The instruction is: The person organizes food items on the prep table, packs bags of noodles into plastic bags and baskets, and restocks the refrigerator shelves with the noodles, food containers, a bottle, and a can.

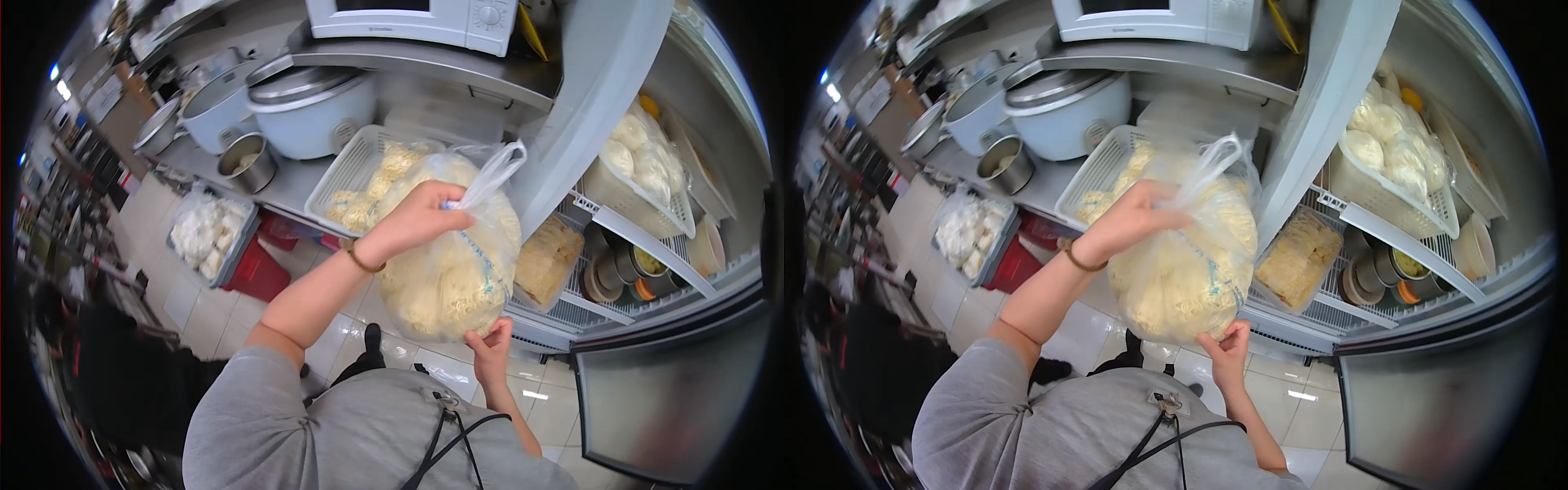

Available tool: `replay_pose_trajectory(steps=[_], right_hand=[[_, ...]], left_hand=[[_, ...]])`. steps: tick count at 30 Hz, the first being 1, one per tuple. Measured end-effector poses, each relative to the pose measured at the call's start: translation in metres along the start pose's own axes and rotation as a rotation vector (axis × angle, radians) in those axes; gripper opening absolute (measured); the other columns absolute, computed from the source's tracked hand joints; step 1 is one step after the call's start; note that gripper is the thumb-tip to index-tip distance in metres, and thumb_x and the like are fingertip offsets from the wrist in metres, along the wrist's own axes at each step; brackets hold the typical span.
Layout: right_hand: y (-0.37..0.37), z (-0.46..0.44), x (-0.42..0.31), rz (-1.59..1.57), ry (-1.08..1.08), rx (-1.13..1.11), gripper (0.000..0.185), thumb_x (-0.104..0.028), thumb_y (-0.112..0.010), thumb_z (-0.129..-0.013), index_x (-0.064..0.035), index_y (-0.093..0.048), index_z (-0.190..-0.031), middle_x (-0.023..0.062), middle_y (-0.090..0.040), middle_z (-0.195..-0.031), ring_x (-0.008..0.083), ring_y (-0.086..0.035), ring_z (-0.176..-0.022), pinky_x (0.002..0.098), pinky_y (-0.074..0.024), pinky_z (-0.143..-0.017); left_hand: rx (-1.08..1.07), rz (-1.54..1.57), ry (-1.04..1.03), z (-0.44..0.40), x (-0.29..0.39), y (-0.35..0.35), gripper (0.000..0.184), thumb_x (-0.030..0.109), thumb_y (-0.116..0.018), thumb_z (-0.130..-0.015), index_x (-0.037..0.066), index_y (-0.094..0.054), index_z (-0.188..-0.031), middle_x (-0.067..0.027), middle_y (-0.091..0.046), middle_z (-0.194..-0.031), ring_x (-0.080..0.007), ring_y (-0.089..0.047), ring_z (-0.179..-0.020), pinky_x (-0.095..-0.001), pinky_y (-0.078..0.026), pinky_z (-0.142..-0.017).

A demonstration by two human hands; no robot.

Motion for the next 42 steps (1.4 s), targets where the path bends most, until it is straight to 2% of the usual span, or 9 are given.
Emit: replay_pose_trajectory(steps=[9,12,14,16,18,21,24,30,42], right_hand=[[-0.019,-0.101,0.108,-0.055,0.013,0.377,0.034,-0.007,-0.059,-0.078,-0.0142,-0.027,-0.086,0.0039,-0.045,-0.087,0.0154,-0.052,-0.079,0.0311,-0.0484,-0.063],[-0.001,-0.121,0.126,0.110,-0.071,0.408,0.033,-0.013,-0.059,-0.080,-0.0129,-0.027,-0.088,0.0075,-0.049,-0.088,0.0188,-0.057,-0.072,0.0316,-0.0502,-0.061],[-0.010,-0.114,0.107,0.338,-0.311,0.329,0.033,-0.019,-0.060,-0.080,-0.0118,-0.029,-0.090,0.0114,-0.053,-0.088,0.0206,-0.059,-0.066,0.0295,-0.0499,-0.058],[-0.011,-0.107,0.067,0.536,-0.324,0.362,0.027,-0.017,-0.063,-0.077,-0.0066,-0.041,-0.089,0.0075,-0.055,-0.073,0.0165,-0.056,-0.057,0.0248,-0.0459,-0.053],[-0.029,-0.118,-0.007,1.104,0.014,0.395,0.019,-0.015,-0.062,-0.076,-0.0032,-0.054,-0.087,0.0095,-0.056,-0.073,0.0181,-0.057,-0.058,0.0258,-0.0454,-0.055],[-0.073,-0.148,-0.078,0.985,0.383,0.418,0.015,-0.012,-0.060,-0.078,-0.0031,-0.060,-0.090,0.0110,-0.058,-0.083,0.0193,-0.058,-0.067,0.0264,-0.0457,-0.058],[-0.092,-0.197,-0.099,1.120,0.627,0.422,0.014,-0.008,-0.059,-0.076,-0.0020,-0.060,-0.089,0.0138,-0.057,-0.083,0.0242,-0.058,-0.072,0.0289,-0.0465,-0.060],[-0.085,-0.253,-0.086,1.342,0.507,0.432,0.008,-0.001,-0.057,-0.069,-0.0012,-0.056,-0.077,0.0145,-0.055,-0.077,0.0337,-0.052,-0.078,0.0404,-0.0420,-0.068],[-0.163,-0.205,-0.211,1.636,0.924,0.511,0.009,-0.003,-0.055,-0.069,-0.0033,-0.055,-0.078,0.0113,-0.055,-0.070,0.0287,-0.054,-0.069,0.0374,-0.0442,-0.061]], left_hand=[[-0.487,-0.396,-0.041,-0.154,-0.093,0.006,0.027,0.019,-0.056,-0.075,-0.002,-0.060,-0.092,-0.0050,-0.061,-0.078,-0.0108,-0.056,-0.073,-0.0225,-0.043,-0.069],[-0.431,-0.598,-0.188,-0.198,-0.130,0.019,0.029,0.022,-0.053,-0.078,0.001,-0.059,-0.096,-0.0062,-0.061,-0.081,-0.0132,-0.058,-0.073,-0.0237,-0.044,-0.071],[-0.560,-0.150,0.364,-0.211,-0.161,0.038,0.032,0.026,-0.053,-0.078,-0.004,-0.058,-0.089,-0.0102,-0.059,-0.076,-0.0157,-0.056,-0.063,-0.0270,-0.045,-0.057],[-0.669,-0.231,0.327,-0.214,-0.135,0.041,0.029,0.024,-0.052,-0.079,-0.002,-0.059,-0.091,-0.0083,-0.060,-0.078,-0.0146,-0.058,-0.067,-0.0258,-0.047,-0.060],[-0.753,-0.313,0.279,-0.219,-0.117,0.042,0.026,0.022,-0.052,-0.080,0.001,-0.059,-0.093,-0.0063,-0.061,-0.081,-0.0135,-0.059,-0.070,-0.0247,-0.048,-0.063],[-0.816,-0.355,0.215,-0.223,-0.106,0.041,0.023,0.016,-0.055,-0.078,-0.001,-0.059,-0.093,-0.0057,-0.060,-0.079,-0.0115,-0.058,-0.070,-0.0230,-0.048,-0.060],[-0.751,-0.414,0.178,-0.229,-0.103,0.051,0.019,0.011,-0.059,-0.075,0.000,-0.061,-0.090,-0.0041,-0.061,-0.078,-0.0097,-0.057,-0.069,-0.0215,-0.047,-0.061],[-0.402,-0.525,-0.368,-0.194,-0.110,0.049,0.013,0.007,-0.061,-0.068,0.005,-0.065,-0.081,-0.0084,-0.063,-0.075,-0.0169,-0.058,-0.066,-0.0289,-0.046,-0.064],[-0.208,-0.726,-0.252,-0.185,-0.116,0.065,0.014,0.010,-0.060,-0.068,0.004,-0.064,-0.080,-0.0138,-0.061,-0.078,-0.0307,-0.058,-0.070,-0.0342,-0.047,-0.067]])
Point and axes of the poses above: each hand's wrist, its own z-axis away from the middle knuckle, its own y-axis out of the back of the hand, x = y × z, the point moved 9 cm from there along -z, towards the middle knuckle
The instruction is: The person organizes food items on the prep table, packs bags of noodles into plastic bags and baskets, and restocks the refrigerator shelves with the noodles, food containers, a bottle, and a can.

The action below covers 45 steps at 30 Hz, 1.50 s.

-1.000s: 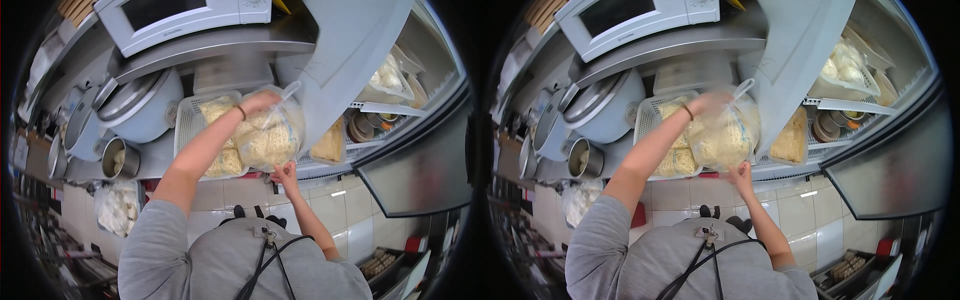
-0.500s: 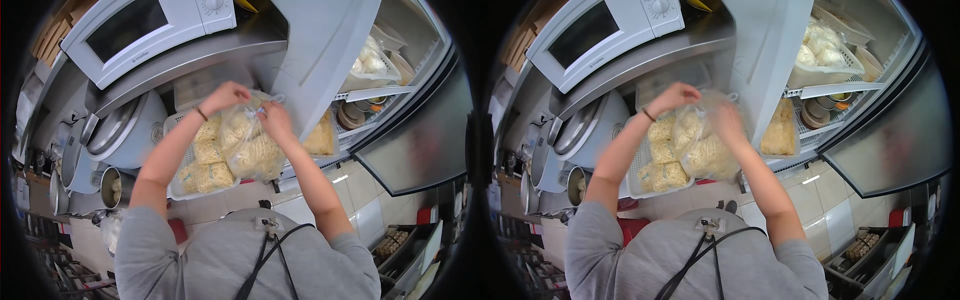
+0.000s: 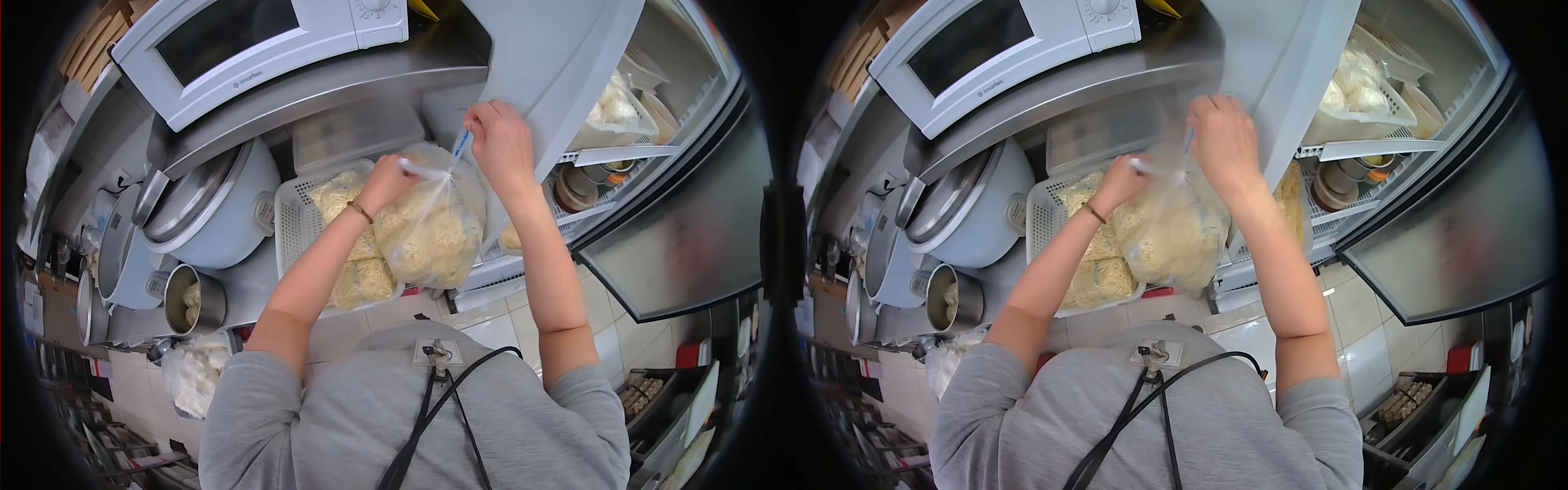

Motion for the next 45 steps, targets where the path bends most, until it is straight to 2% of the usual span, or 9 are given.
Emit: replay_pose_trajectory(steps=[4,6,12,22,27,31,37,40,45], right_hand=[[-0.022,0.015,0.014,-0.293,-0.230,-0.097,0.013,-0.005,-0.056,-0.072,-0.0047,-0.054,-0.085,0.0118,-0.057,-0.074,0.0283,-0.055,-0.068,0.0354,-0.0444,-0.062],[-0.056,0.050,0.038,-0.547,-0.524,-0.113,0.023,-0.021,-0.064,-0.073,-0.0039,-0.055,-0.086,0.0116,-0.058,-0.073,0.0214,-0.057,-0.069,0.0300,-0.0430,-0.064],[-0.097,0.153,-0.002,-0.191,-0.241,-0.926,0.027,-0.030,-0.061,-0.074,-0.0045,-0.058,-0.084,0.0093,-0.058,-0.082,0.0266,-0.053,-0.080,0.0376,-0.0380,-0.074],[-0.103,0.118,0.020,0.144,-0.239,-0.360,0.025,-0.021,-0.068,-0.065,-0.0090,-0.061,-0.085,0.0045,-0.056,-0.093,0.0229,-0.047,-0.095,0.0369,-0.0339,-0.080],[-0.081,0.113,-0.009,-0.307,0.079,-0.423,0.020,-0.024,-0.064,-0.068,-0.0069,-0.060,-0.077,0.0035,-0.057,-0.086,0.0232,-0.048,-0.092,0.0390,-0.0350,-0.079],[-0.065,0.167,-0.035,-0.454,-0.010,-1.098,0.023,-0.028,-0.058,-0.076,-0.0055,-0.059,-0.072,0.0069,-0.058,-0.066,0.0246,-0.055,-0.072,0.0343,-0.0384,-0.079],[-0.054,0.189,0.033,-0.289,-0.627,-1.046,0.024,-0.025,-0.054,-0.076,-0.0010,-0.058,-0.075,0.0192,-0.056,-0.070,0.0342,-0.056,-0.069,0.0387,-0.0433,-0.060],[-0.061,0.142,0.009,-0.345,-0.286,-0.539,0.019,-0.019,-0.059,-0.075,-0.0030,-0.061,-0.085,0.0157,-0.058,-0.078,0.0260,-0.058,-0.074,0.0353,-0.0456,-0.063],[-0.092,0.154,-0.014,0.121,-0.180,-0.879,0.039,-0.017,-0.065,-0.067,-0.0114,-0.054,-0.103,0.0154,-0.052,-0.102,0.0292,-0.058,-0.077,0.0373,-0.0469,-0.066]], left_hand=[[0.307,0.090,-0.481,0.002,0.041,0.005,0.016,0.012,-0.060,-0.067,0.006,-0.064,-0.082,-0.0157,-0.061,-0.077,-0.0329,-0.058,-0.072,-0.0369,-0.047,-0.067],[0.182,-0.099,-0.263,-0.033,0.003,-0.021,0.015,0.010,-0.060,-0.067,0.005,-0.064,-0.080,-0.0157,-0.061,-0.071,-0.0326,-0.059,-0.069,-0.0355,-0.047,-0.065],[0.096,0.444,0.240,-0.054,-0.050,0.019,0.022,0.002,-0.058,-0.068,0.001,-0.063,-0.089,-0.0103,-0.063,-0.075,-0.0163,-0.061,-0.066,-0.0280,-0.049,-0.061],[-0.080,-0.296,-0.201,-0.006,0.040,-0.010,0.017,0.019,-0.050,-0.079,0.008,-0.061,-0.085,-0.0103,-0.061,-0.090,-0.0278,-0.057,-0.071,-0.0359,-0.045,-0.066],[-0.225,-0.556,-0.188,0.011,-0.002,-0.003,0.028,0.031,-0.046,-0.082,0.010,-0.063,-0.085,-0.0081,-0.059,-0.099,-0.0224,-0.052,-0.089,-0.0402,-0.038,-0.073],[-0.334,-1.045,-0.228,0.030,-0.021,0.034,0.025,0.032,-0.054,-0.076,0.012,-0.064,-0.086,-0.0048,-0.057,-0.103,-0.0163,-0.042,-0.104,-0.0385,-0.032,-0.080],[-0.328,-0.796,-0.508,0.065,-0.009,0.043,0.021,0.018,-0.065,-0.063,0.009,-0.064,-0.081,-0.0049,-0.057,-0.092,-0.0194,-0.044,-0.099,-0.0348,-0.033,-0.080],[-0.264,-0.467,-0.610,0.058,0.042,0.011,0.025,0.017,-0.068,-0.058,0.006,-0.062,-0.080,-0.0086,-0.057,-0.091,-0.0231,-0.048,-0.094,-0.0339,-0.038,-0.078],[-0.264,-0.500,-0.439,0.038,0.043,-0.034,0.035,0.016,-0.067,-0.061,0.004,-0.057,-0.092,-0.0108,-0.055,-0.094,-0.0255,-0.047,-0.098,-0.0345,-0.040,-0.080]])
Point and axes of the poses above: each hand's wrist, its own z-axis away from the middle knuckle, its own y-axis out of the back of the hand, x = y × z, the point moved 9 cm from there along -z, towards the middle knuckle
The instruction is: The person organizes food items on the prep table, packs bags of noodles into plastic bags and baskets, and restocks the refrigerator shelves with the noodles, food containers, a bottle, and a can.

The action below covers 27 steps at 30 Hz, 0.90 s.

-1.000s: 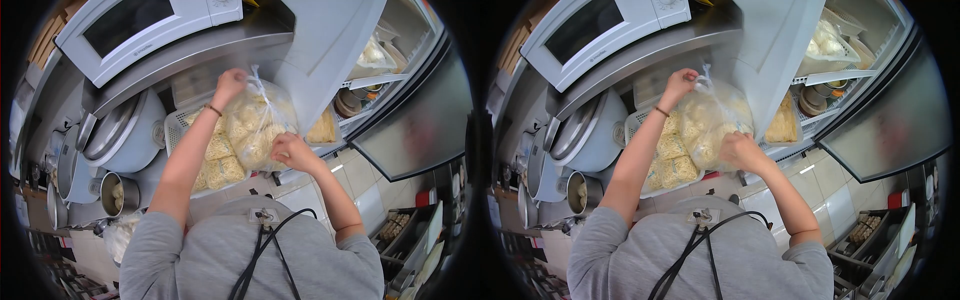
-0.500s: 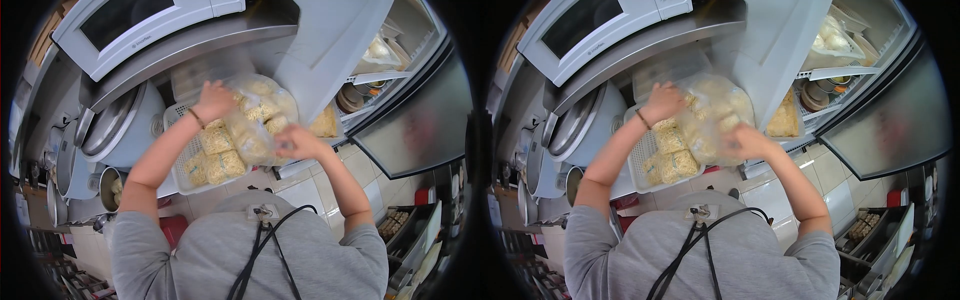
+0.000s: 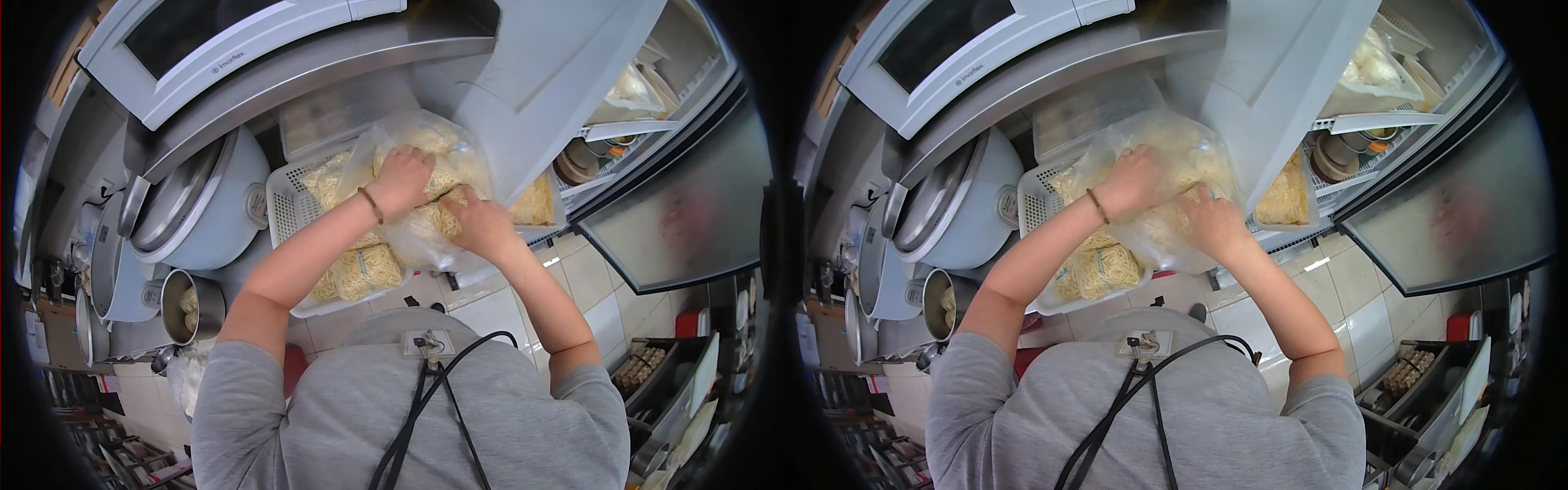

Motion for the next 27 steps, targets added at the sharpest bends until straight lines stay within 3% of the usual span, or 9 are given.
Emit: replay_pose_trajectory(steps=[3,4,9,12,14,18,21,23,27], right_hand=[[-0.015,-0.006,0.015,0.126,-0.073,0.009,0.055,-0.019,-0.069,-0.061,-0.0162,-0.047,-0.111,0.0126,-0.048,-0.108,0.0337,-0.056,-0.079,0.0380,-0.0469,-0.068],[-0.020,-0.007,0.022,0.154,-0.089,0.020,0.061,-0.019,-0.071,-0.058,-0.0177,-0.044,-0.113,0.0111,-0.047,-0.109,0.0358,-0.056,-0.080,0.0378,-0.0469,-0.068],[-0.008,-0.007,0.043,-0.177,-0.097,0.136,0.048,-0.011,-0.066,-0.058,-0.0146,-0.050,-0.104,0.0137,-0.052,-0.098,0.0342,-0.056,-0.080,0.0380,-0.0462,-0.069],[-0.004,-0.002,0.057,-0.370,-0.135,0.205,0.043,-0.006,-0.064,-0.058,-0.0101,-0.052,-0.100,0.0119,-0.055,-0.091,0.0290,-0.056,-0.078,0.0332,-0.0450,-0.068],[-0.002,-0.005,0.067,-0.445,-0.139,0.249,0.040,-0.004,-0.061,-0.059,-0.0076,-0.052,-0.097,0.0115,-0.057,-0.086,0.0255,-0.057,-0.077,0.0312,-0.0444,-0.067],[-0.010,-0.007,0.089,-0.660,-0.213,0.214,0.042,-0.008,-0.062,-0.060,-0.0099,-0.053,-0.101,0.0117,-0.057,-0.091,0.0236,-0.057,-0.075,0.0301,-0.0442,-0.069],[0.008,-0.007,0.089,-0.975,-0.099,0.323,0.043,-0.007,-0.064,-0.060,-0.0044,-0.052,-0.101,0.0046,-0.057,-0.085,0.0134,-0.053,-0.078,0.0251,-0.0419,-0.070],[0.043,-0.003,0.071,-1.119,-0.118,0.349,0.041,-0.003,-0.064,-0.060,-0.0015,-0.051,-0.099,0.0022,-0.056,-0.086,0.0111,-0.051,-0.081,0.0246,-0.0414,-0.071],[0.093,-0.003,0.035,-1.118,-0.036,0.406,0.043,0.001,-0.064,-0.060,-0.0036,-0.049,-0.101,0.0028,-0.055,-0.091,0.0104,-0.052,-0.083,0.0234,-0.0409,-0.074]], left_hand=[[-0.081,-0.049,0.167,-0.007,-0.023,-0.016,0.042,0.016,-0.065,-0.064,0.004,-0.051,-0.102,-0.0123,-0.053,-0.097,-0.0271,-0.047,-0.101,-0.0351,-0.039,-0.082],[0.036,-0.034,0.137,-0.006,-0.017,-0.005,0.042,0.015,-0.064,-0.064,0.004,-0.051,-0.102,-0.0120,-0.051,-0.099,-0.0270,-0.047,-0.099,-0.0357,-0.039,-0.081],[0.185,-0.078,-0.032,0.006,0.035,0.019,0.037,0.011,-0.060,-0.065,0.004,-0.051,-0.100,-0.0108,-0.049,-0.099,-0.0254,-0.046,-0.093,-0.0366,-0.040,-0.077],[0.092,-0.099,0.042,0.011,0.021,-0.016,0.034,0.009,-0.057,-0.064,0.004,-0.051,-0.097,-0.0103,-0.048,-0.097,-0.0239,-0.046,-0.088,-0.0346,-0.039,-0.072],[0.274,-0.149,0.108,0.004,0.002,-0.009,0.034,0.010,-0.060,-0.062,0.003,-0.052,-0.094,-0.0117,-0.050,-0.093,-0.0240,-0.047,-0.087,-0.0361,-0.041,-0.070],[0.299,-0.118,0.129,-0.012,-0.017,-0.015,0.037,0.013,-0.064,-0.059,0.002,-0.053,-0.093,-0.0121,-0.050,-0.093,-0.0255,-0.048,-0.089,-0.0366,-0.043,-0.074],[0.209,0.261,0.255,-0.005,-0.054,0.001,0.047,0.018,-0.067,-0.058,0.001,-0.053,-0.100,-0.0130,-0.051,-0.100,-0.0287,-0.048,-0.098,-0.0357,-0.043,-0.081],[0.393,0.552,0.197,0.012,-0.064,0.045,0.057,0.022,-0.068,-0.058,0.001,-0.051,-0.109,-0.0136,-0.050,-0.108,-0.0280,-0.047,-0.105,-0.0343,-0.041,-0.086],[0.490,1.318,0.244,0.093,-0.083,0.108,0.058,0.013,-0.067,-0.065,0.002,-0.045,-0.117,-0.0097,-0.054,-0.107,-0.0200,-0.053,-0.097,-0.0303,-0.044,-0.084]])
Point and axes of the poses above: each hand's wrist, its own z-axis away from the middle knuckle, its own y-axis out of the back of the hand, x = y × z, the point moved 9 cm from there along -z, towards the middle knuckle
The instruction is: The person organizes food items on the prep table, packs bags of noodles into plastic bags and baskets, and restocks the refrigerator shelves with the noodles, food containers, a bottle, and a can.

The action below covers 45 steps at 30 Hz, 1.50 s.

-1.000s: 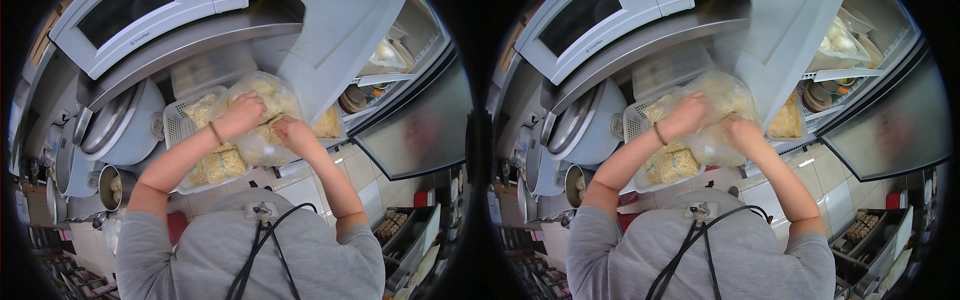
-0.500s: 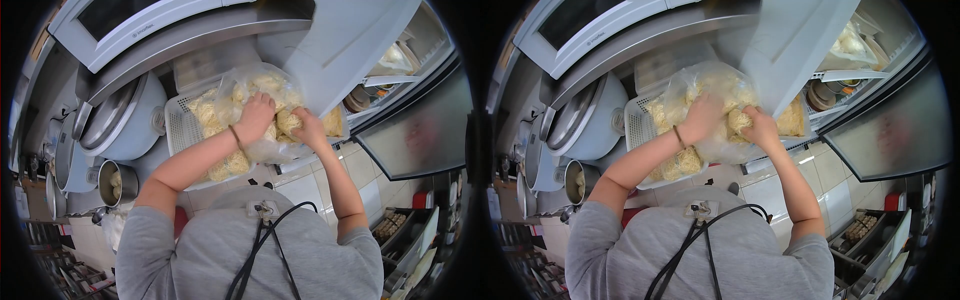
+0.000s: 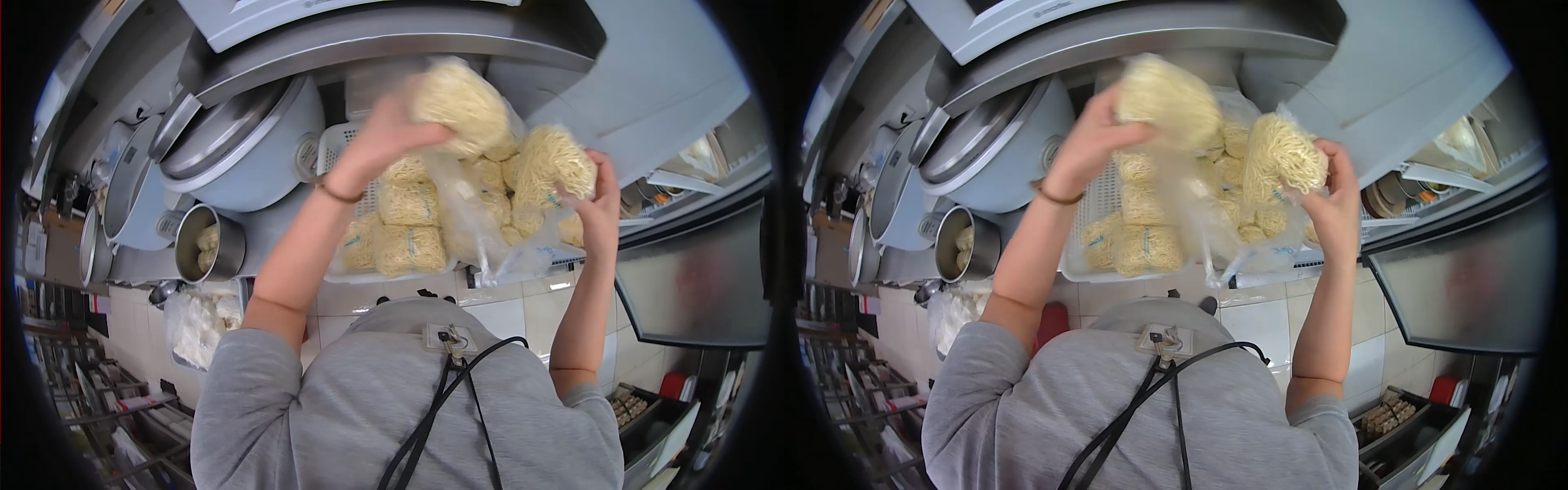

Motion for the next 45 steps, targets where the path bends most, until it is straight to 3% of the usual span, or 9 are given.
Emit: replay_pose_trajectory(steps=[10,12,15,18,24,29,33,38,45], right_hand=[[-0.199,-0.031,-0.044,-0.026,0.205,-0.226,0.056,-0.014,-0.068,-0.064,-0.0040,-0.043,-0.112,0.0110,-0.051,-0.105,0.0195,-0.050,-0.095,0.0277,-0.0411,-0.081],[-0.236,-0.045,-0.015,0.308,0.293,-0.199,0.058,-0.017,-0.068,-0.065,-0.0054,-0.042,-0.116,0.0123,-0.052,-0.106,0.0214,-0.051,-0.092,0.0281,-0.0416,-0.080],[-0.235,-0.051,-0.011,0.599,0.312,-0.215,0.059,-0.025,-0.068,-0.069,-0.0053,-0.044,-0.119,0.0154,-0.053,-0.108,0.0219,-0.054,-0.091,0.0290,-0.0438,-0.078],[-0.187,-0.047,-0.033,0.389,0.154,-0.350,0.038,-0.027,-0.065,-0.075,-0.0003,-0.058,-0.101,0.0135,-0.061,-0.094,0.0182,-0.058,-0.082,0.0274,-0.0461,-0.074],[-0.093,-0.031,-0.002,0.349,-0.131,-0.507,0.027,-0.019,-0.060,-0.075,-0.0013,-0.061,-0.095,0.0133,-0.062,-0.084,0.0213,-0.058,-0.071,0.0283,-0.0444,-0.065],[-0.057,-0.032,0.070,1.029,0.051,-0.344,0.024,-0.007,-0.055,-0.072,-0.0051,-0.061,-0.095,0.0147,-0.061,-0.085,0.0263,-0.058,-0.078,0.0323,-0.0466,-0.070],[-0.070,-0.027,0.093,1.356,0.231,-0.238,0.030,-0.002,-0.057,-0.066,-0.0078,-0.059,-0.095,0.0132,-0.058,-0.085,0.0281,-0.055,-0.085,0.0355,-0.0449,-0.073],[-0.069,-0.037,0.112,1.433,0.379,-0.062,0.027,-0.007,-0.063,-0.061,-0.0105,-0.057,-0.086,0.0126,-0.055,-0.083,0.0269,-0.054,-0.084,0.0367,-0.0444,-0.069],[-0.014,-0.041,0.066,1.003,0.152,-0.036,0.035,-0.009,-0.068,-0.054,-0.0102,-0.055,-0.086,0.0107,-0.056,-0.082,0.0242,-0.054,-0.075,0.0340,-0.0437,-0.068]], left_hand=[[0.686,-0.111,-0.002,0.113,0.013,0.161,0.067,0.008,-0.056,-0.078,0.008,-0.016,-0.131,-0.0141,-0.041,-0.116,-0.0229,-0.053,-0.095,-0.0286,-0.052,-0.063],[0.666,-0.420,0.013,0.101,-0.029,0.171,0.076,0.017,-0.058,-0.078,0.009,-0.008,-0.134,-0.0193,-0.027,-0.130,-0.0296,-0.038,-0.115,-0.0385,-0.043,-0.084],[0.283,-1.142,0.101,0.083,-0.137,0.148,0.073,0.024,-0.063,-0.074,0.008,-0.022,-0.133,-0.0254,-0.007,-0.138,-0.0326,-0.007,-0.130,-0.0407,-0.020,-0.103],[0.023,-1.549,0.249,0.080,-0.169,0.100,0.049,0.026,-0.062,-0.073,0.008,-0.050,-0.117,-0.0234,-0.016,-0.136,-0.0363,-0.019,-0.126,-0.0383,-0.032,-0.097],[-0.002,-1.399,0.558,0.041,-0.186,0.139,0.015,0.023,-0.062,-0.069,0.018,-0.069,-0.081,-0.0125,-0.060,-0.098,-0.0262,-0.057,-0.091,-0.0355,-0.047,-0.077],[-0.045,-1.252,0.272,-0.005,-0.105,0.116,0.014,0.021,-0.057,-0.072,0.012,-0.067,-0.077,-0.0094,-0.063,-0.077,-0.0283,-0.060,-0.071,-0.0328,-0.048,-0.066],[-0.351,-0.789,-0.111,0.002,0.001,-0.059,0.018,0.017,-0.052,-0.075,0.005,-0.065,-0.077,-0.0182,-0.059,-0.066,-0.0315,-0.058,-0.062,-0.0339,-0.047,-0.061],[-0.453,-1.465,-0.147,-0.020,-0.127,-0.117,0.018,0.015,-0.053,-0.074,0.004,-0.065,-0.080,-0.0110,-0.063,-0.081,-0.0275,-0.054,-0.087,-0.0374,-0.041,-0.072],[-0.854,-1.574,0.142,-0.006,-0.162,-0.103,0.028,0.012,-0.054,-0.071,0.009,-0.061,-0.098,-0.0093,-0.062,-0.090,-0.0284,-0.047,-0.099,-0.0409,-0.036,-0.079]])
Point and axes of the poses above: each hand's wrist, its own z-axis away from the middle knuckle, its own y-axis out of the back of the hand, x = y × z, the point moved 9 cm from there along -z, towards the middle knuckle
